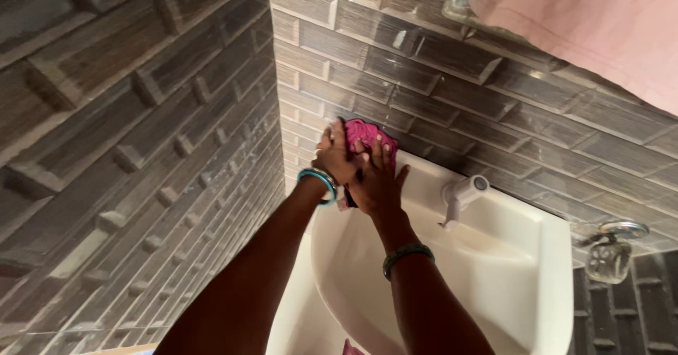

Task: The person washes a pink garment by hand in a white bathroom sink. They repeatedly submerge, scrub, and wring the fabric, then wipe the sink basin and faucet with the wet cloth before wringing it out again.

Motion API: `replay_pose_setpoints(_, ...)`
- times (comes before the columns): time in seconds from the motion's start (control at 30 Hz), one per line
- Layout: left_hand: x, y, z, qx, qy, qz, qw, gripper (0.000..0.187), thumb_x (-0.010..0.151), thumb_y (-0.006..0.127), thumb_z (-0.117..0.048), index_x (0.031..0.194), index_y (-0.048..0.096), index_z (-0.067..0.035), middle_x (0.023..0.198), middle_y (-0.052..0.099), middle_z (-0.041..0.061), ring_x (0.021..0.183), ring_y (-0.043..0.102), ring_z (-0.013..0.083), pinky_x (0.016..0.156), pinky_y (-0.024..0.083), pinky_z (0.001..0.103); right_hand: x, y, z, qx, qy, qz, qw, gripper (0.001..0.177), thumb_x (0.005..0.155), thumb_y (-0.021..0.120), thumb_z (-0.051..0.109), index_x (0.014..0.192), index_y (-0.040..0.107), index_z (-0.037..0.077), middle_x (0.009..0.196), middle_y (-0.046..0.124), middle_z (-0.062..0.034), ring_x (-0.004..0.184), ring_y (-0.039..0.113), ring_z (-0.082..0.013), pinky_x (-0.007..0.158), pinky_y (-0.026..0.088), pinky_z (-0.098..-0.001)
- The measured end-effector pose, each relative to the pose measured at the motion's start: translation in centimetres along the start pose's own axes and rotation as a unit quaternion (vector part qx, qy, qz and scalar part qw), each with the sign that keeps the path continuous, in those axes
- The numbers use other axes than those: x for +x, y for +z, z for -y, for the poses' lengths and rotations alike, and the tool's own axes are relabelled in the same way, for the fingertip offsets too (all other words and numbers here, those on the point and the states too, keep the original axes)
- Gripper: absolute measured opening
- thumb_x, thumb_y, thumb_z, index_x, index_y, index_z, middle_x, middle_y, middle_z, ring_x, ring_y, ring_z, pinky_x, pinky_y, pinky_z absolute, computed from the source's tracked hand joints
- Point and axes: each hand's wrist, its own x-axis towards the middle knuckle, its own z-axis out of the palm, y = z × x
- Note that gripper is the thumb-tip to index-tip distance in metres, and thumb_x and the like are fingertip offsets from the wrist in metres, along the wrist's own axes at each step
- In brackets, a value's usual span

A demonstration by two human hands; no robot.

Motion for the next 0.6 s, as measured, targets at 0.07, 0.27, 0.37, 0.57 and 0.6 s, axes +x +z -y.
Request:
replay_pose_setpoints(0.07, -0.1, -0.6, -0.1, -0.006, -0.008, 0.014, 1.000, 0.108, 0.083, 0.070, -0.061, 0.164, 0.008, -0.025, 0.159, 0.023, 0.029, 0.143, 0.028, 0.0534, 0.119, 0.030, 0.049, 0.0, -0.1, -0.3, -0.007, -0.005, -0.002, 1.000, 0.070, 0.096, 0.050, 0.054, 0.160, 0.029, 0.035, 0.172, 0.009, -0.0075, 0.158, 0.010, -0.0335, 0.114, 0.006, -0.0784)
replay_pose_setpoints(0.27, -3.4, -2.2, -1.9, 0.098, -0.032, 0.071, 0.992, 0.080, 0.088, 0.060, -0.062, 0.158, 0.028, -0.039, 0.158, 0.041, 0.014, 0.145, 0.034, 0.0466, 0.116, 0.034, 0.058, -1.6, -1.3, -2.4, -0.085, -0.080, -0.018, 0.993, 0.068, 0.098, 0.053, 0.050, 0.159, 0.032, 0.030, 0.171, 0.021, -0.0051, 0.156, 0.022, -0.0272, 0.116, 0.007, -0.0805)
replay_pose_setpoints(0.37, -4.4, -2.2, -3.3, 0.082, 0.017, 0.010, 0.996, 0.061, 0.093, 0.055, -0.059, 0.151, 0.049, -0.041, 0.158, 0.050, 0.006, 0.146, 0.041, 0.0398, 0.117, 0.033, 0.066, -3.3, -1.2, -3.9, -0.151, -0.052, -0.045, 0.986, 0.084, 0.085, 0.061, 0.048, 0.160, 0.032, 0.023, 0.167, 0.025, -0.0040, 0.156, 0.020, -0.0262, 0.115, 0.005, -0.0783)
replay_pose_setpoints(0.57, -3.1, 0.0, -2.1, 0.048, 0.077, 0.014, 0.996, 0.066, 0.087, 0.060, -0.049, 0.149, 0.046, -0.033, 0.159, 0.041, 0.011, 0.148, 0.028, 0.0381, 0.118, 0.024, 0.057, -3.9, -0.9, -9.5, -0.225, 0.103, -0.011, 0.969, 0.109, 0.087, 0.059, 0.068, 0.155, 0.031, -0.013, 0.160, 0.025, -0.0379, 0.147, 0.025, -0.0521, 0.118, 0.014, -0.0611)
replay_pose_setpoints(0.6, -3.0, 0.7, -1.2, 0.048, 0.129, 0.027, 0.990, 0.066, 0.089, 0.060, -0.048, 0.151, 0.047, -0.029, 0.160, 0.038, 0.018, 0.151, 0.028, 0.0376, 0.121, 0.027, 0.049, -3.5, -0.6, -10.1, -0.207, 0.091, -0.021, 0.974, 0.103, 0.087, 0.059, 0.064, 0.151, 0.033, -0.013, 0.157, 0.023, -0.0413, 0.146, 0.022, -0.0551, 0.118, 0.012, -0.0621)
